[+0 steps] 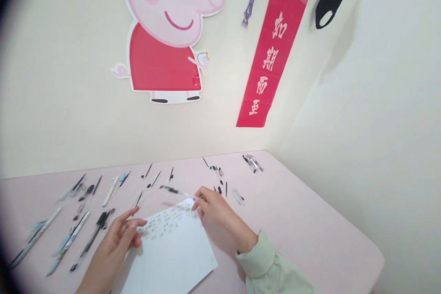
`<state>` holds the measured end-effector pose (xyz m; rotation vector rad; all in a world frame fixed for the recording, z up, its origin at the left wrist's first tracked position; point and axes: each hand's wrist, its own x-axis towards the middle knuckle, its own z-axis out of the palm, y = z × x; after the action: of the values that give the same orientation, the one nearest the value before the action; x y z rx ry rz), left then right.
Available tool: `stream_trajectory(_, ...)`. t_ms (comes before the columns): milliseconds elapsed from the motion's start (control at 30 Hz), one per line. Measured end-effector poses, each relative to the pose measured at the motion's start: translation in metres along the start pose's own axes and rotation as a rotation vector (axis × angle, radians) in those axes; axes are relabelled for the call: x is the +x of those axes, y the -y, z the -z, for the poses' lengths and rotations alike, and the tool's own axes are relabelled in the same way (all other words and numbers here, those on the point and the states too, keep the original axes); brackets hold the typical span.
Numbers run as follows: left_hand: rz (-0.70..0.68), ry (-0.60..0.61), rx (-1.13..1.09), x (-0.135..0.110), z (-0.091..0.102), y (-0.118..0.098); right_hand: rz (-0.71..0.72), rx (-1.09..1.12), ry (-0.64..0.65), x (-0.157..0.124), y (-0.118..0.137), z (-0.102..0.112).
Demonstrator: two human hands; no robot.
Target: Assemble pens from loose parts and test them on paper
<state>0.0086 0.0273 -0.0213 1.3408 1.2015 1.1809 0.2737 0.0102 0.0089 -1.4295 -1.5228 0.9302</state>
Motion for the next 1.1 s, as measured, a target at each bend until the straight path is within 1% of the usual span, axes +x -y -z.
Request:
stream_trajectory(67,0.007,0.003,-0.001,-0.001,-0.001,-0.003,-0.062,-0.036,-0.228,0.002,-0.016,0.037)
stream_trajectory(133,0.018,0.025,-0.009,-0.004,-0.003,-0.006,-0.124,-0.203,-0.574,0.001,-0.036,0.078)
stream_trajectory(167,0.036,0.037,-0.006,-0.005,-0.003,-0.008,-0.154,-0.251,-0.663,-0.001,-0.048,0.099)
stream_trajectory(233,0.065,0.068,0.009,-0.008,-0.004,-0.011,-0.206,-0.315,-0.800,-0.010,-0.070,0.136)
stream_trajectory(267,0.075,0.074,0.018,-0.009,-0.004,-0.012,-0.238,-0.344,-0.852,-0.015,-0.081,0.151)
stream_trajectory(300,0.082,0.080,0.030,-0.010,-0.004,-0.012,-0.273,-0.373,-0.896,-0.020,-0.090,0.164)
stream_trajectory(367,0.099,0.078,0.053,-0.011,-0.003,-0.011,-0.331,-0.424,-0.961,-0.027,-0.107,0.181)
stream_trajectory(433,0.120,0.088,0.076,-0.010,-0.002,-0.008,-0.361,-0.471,-1.001,-0.027,-0.118,0.190)
stream_trajectory(500,0.138,0.105,0.090,-0.009,-0.001,-0.004,-0.377,-0.509,-1.016,-0.021,-0.126,0.194)
stream_trajectory(600,0.148,0.126,0.097,-0.009,-0.002,-0.001,-0.398,-0.546,-1.028,-0.007,-0.132,0.195)
stream_trajectory(700,0.135,0.120,0.100,-0.010,-0.003,-0.001,-0.418,-0.569,-1.042,0.006,-0.136,0.195)
stream_trajectory(833,0.135,0.137,0.135,-0.010,-0.004,-0.001,-0.442,-0.584,-1.053,0.018,-0.142,0.195)
stream_trajectory(967,0.146,0.153,0.169,-0.010,-0.003,-0.002,-0.449,-0.569,-1.093,0.021,-0.146,0.195)
stream_trajectory(1033,0.139,0.144,0.185,-0.011,-0.004,-0.005,-0.436,-0.544,-1.115,0.019,-0.147,0.195)
stream_trajectory(1100,0.129,0.159,0.197,-0.012,-0.005,-0.010,-0.413,-0.509,-1.137,0.016,-0.149,0.196)
